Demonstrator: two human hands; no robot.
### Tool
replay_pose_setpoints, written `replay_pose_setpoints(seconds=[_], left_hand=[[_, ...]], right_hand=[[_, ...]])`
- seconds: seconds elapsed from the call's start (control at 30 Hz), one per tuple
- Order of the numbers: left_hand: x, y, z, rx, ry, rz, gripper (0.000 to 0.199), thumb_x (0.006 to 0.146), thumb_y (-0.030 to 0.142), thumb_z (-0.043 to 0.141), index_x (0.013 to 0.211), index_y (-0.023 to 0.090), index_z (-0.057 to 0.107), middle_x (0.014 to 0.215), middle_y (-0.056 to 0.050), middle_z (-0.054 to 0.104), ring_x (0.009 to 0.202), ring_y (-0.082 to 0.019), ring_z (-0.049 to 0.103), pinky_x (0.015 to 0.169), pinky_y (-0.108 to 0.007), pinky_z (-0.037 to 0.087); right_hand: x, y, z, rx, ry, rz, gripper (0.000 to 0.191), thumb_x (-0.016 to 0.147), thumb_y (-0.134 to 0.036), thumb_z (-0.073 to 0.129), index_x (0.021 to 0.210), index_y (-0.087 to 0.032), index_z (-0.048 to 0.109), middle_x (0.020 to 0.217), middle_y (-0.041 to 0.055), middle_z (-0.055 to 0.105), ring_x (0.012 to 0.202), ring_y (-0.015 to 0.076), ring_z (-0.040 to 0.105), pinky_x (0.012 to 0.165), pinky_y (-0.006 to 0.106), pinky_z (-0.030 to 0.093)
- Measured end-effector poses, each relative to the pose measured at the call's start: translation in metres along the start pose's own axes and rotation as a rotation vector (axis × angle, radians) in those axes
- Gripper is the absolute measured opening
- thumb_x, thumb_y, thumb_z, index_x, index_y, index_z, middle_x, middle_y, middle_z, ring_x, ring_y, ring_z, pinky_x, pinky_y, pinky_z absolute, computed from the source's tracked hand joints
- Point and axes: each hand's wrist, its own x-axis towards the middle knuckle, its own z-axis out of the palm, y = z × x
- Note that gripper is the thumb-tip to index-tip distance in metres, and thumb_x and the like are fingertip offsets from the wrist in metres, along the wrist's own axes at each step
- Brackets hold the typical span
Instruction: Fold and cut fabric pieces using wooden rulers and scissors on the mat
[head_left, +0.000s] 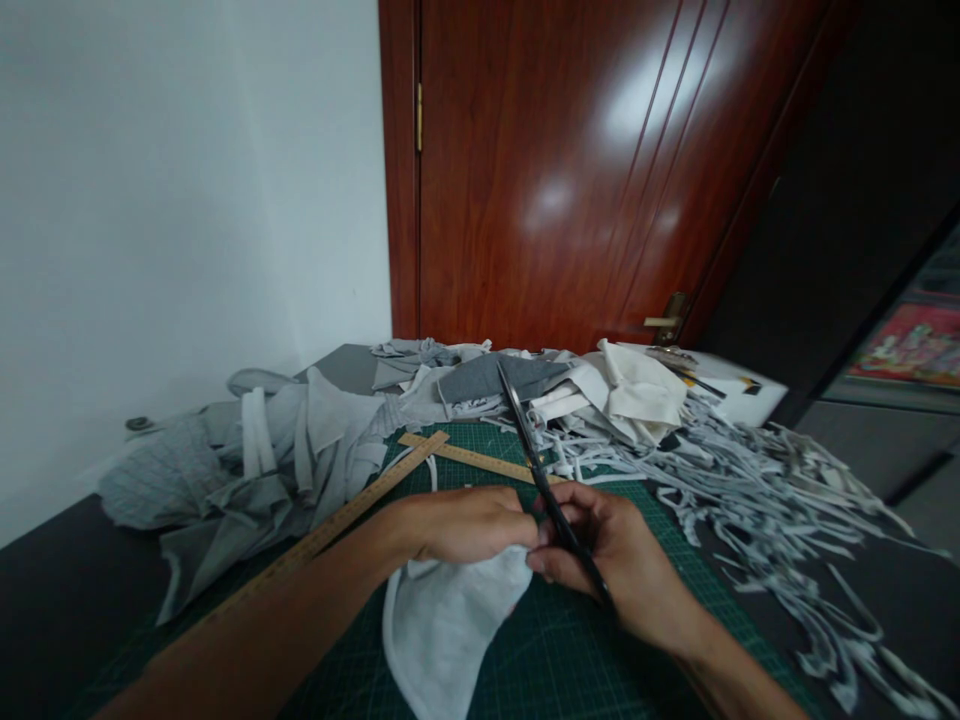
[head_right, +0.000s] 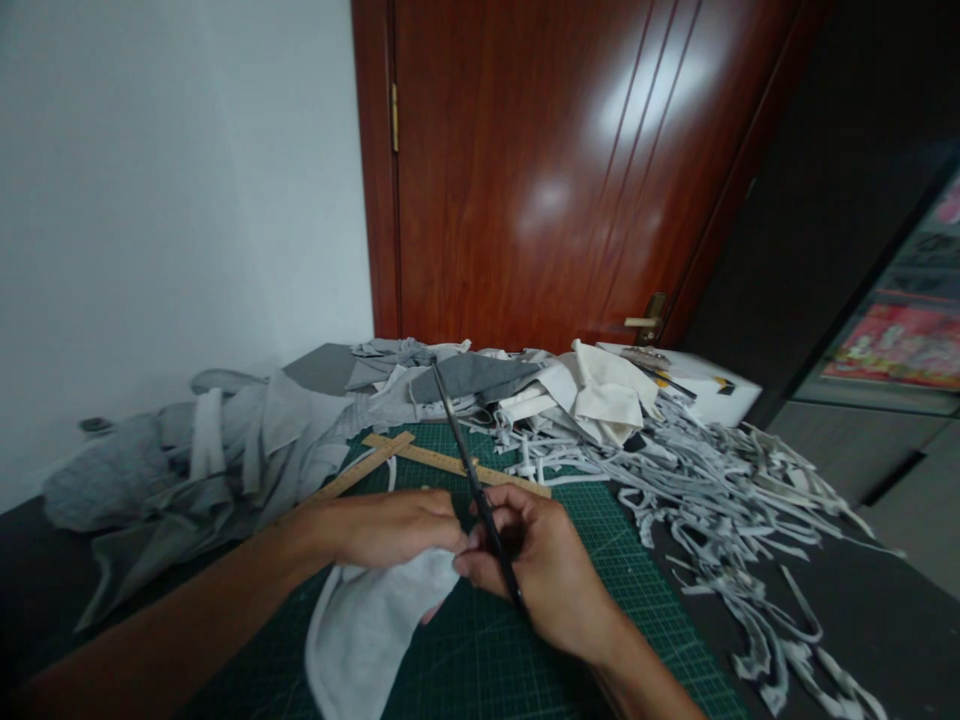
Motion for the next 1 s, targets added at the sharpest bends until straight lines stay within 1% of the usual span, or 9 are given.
replay_pose_setpoints(seconds=[0.2, 0.3, 0.37, 0.43, 0.47, 0.57, 0.67, 0.8, 1.0], left_hand=[[-0.017, 0.023, 0.028, 0.081, 0.358, 0.021, 0.020, 0.088, 0.028, 0.054, 0.075, 0.022, 0.067, 0.075, -0.003, 0.068, 0.070, -0.019, 0.057, 0.063, -0.030, 0.036], [-0.019, 0.007, 0.075, -0.057, 0.101, 0.013, 0.028, 0.089, 0.033, 0.056, 0.064, 0.024, 0.065, 0.058, 0.000, 0.061, 0.054, -0.017, 0.053, 0.058, -0.031, 0.035], [-0.014, -0.015, 0.108, -0.134, -0.088, -0.027, 0.022, 0.073, 0.023, 0.071, 0.055, 0.024, 0.058, 0.048, 0.005, 0.049, 0.047, -0.013, 0.045, 0.057, -0.030, 0.034], [-0.009, -0.035, 0.129, -0.166, -0.069, -0.076, 0.008, 0.068, 0.018, 0.072, 0.070, 0.024, 0.068, 0.053, 0.006, 0.051, 0.048, -0.013, 0.044, 0.057, -0.030, 0.034], [-0.006, -0.041, 0.134, -0.189, -0.037, -0.090, 0.022, 0.070, 0.019, 0.071, 0.091, 0.024, 0.075, 0.059, 0.005, 0.055, 0.050, -0.013, 0.046, 0.057, -0.030, 0.034], [-0.005, -0.043, 0.132, -0.272, 0.070, -0.146, 0.082, 0.063, 0.021, 0.076, 0.143, 0.021, 0.060, 0.084, 0.001, 0.065, 0.056, -0.013, 0.050, 0.055, -0.028, 0.037], [-0.004, -0.030, 0.123, -0.594, 0.170, -0.183, 0.104, 0.053, 0.016, 0.078, 0.152, 0.029, 0.051, 0.121, -0.010, 0.065, 0.082, -0.021, 0.064, 0.057, -0.027, 0.042], [-0.003, -0.014, 0.115, -1.126, 0.451, 0.093, 0.068, 0.059, 0.015, 0.077, 0.125, 0.030, 0.070, 0.144, -0.009, 0.062, 0.133, -0.033, 0.055, 0.085, -0.035, 0.054], [-0.010, -0.007, 0.085, -1.218, 0.766, 0.198, 0.015, 0.077, 0.020, 0.086, 0.088, 0.020, 0.075, 0.109, -0.007, 0.076, 0.106, -0.024, 0.068, 0.097, -0.039, 0.054]], right_hand=[[0.005, 0.001, 0.003, 0.085, 0.108, 0.044, 0.043, 0.061, -0.028, 0.101, 0.091, -0.016, 0.073, 0.062, -0.0050, 0.069, 0.049, 0.0095, 0.053, 0.048, 0.020, 0.041], [0.008, -0.001, 0.003, 0.195, 0.236, 0.068, 0.047, 0.056, -0.029, 0.102, 0.088, -0.016, 0.071, 0.059, -0.0057, 0.067, 0.046, 0.0089, 0.051, 0.044, 0.019, 0.041], [0.009, -0.002, 0.004, 0.267, 0.307, 0.085, 0.048, 0.054, -0.026, 0.103, 0.089, -0.016, 0.072, 0.058, -0.0061, 0.065, 0.047, 0.0086, 0.051, 0.044, 0.018, 0.041], [0.009, -0.004, 0.004, 0.336, 0.345, 0.087, 0.049, 0.053, -0.024, 0.103, 0.091, -0.015, 0.072, 0.058, -0.0060, 0.064, 0.047, 0.0083, 0.051, 0.045, 0.017, 0.042], [0.008, -0.005, 0.004, 0.372, 0.352, 0.086, 0.049, 0.053, -0.024, 0.103, 0.091, -0.015, 0.072, 0.059, -0.0058, 0.064, 0.048, 0.0081, 0.051, 0.045, 0.017, 0.042], [0.005, -0.008, 0.004, 0.470, 0.343, 0.076, 0.046, 0.057, -0.025, 0.103, 0.090, -0.016, 0.072, 0.060, -0.0051, 0.063, 0.049, 0.0084, 0.050, 0.046, 0.017, 0.043], [0.002, -0.011, 0.006, 0.538, 0.348, 0.062, 0.039, 0.064, -0.031, 0.101, 0.088, -0.016, 0.073, 0.060, -0.0053, 0.060, 0.051, 0.0093, 0.049, 0.048, 0.019, 0.045], [0.002, -0.011, 0.009, 0.585, 0.383, 0.027, 0.034, 0.067, -0.031, 0.101, 0.081, -0.016, 0.074, 0.062, -0.0045, 0.059, 0.056, 0.0101, 0.050, 0.053, 0.019, 0.048], [0.005, -0.003, 0.018, 0.572, 0.434, 0.084, 0.040, 0.062, -0.033, 0.103, 0.078, -0.016, 0.071, 0.062, -0.0027, 0.061, 0.059, 0.0106, 0.050, 0.056, 0.019, 0.046]])
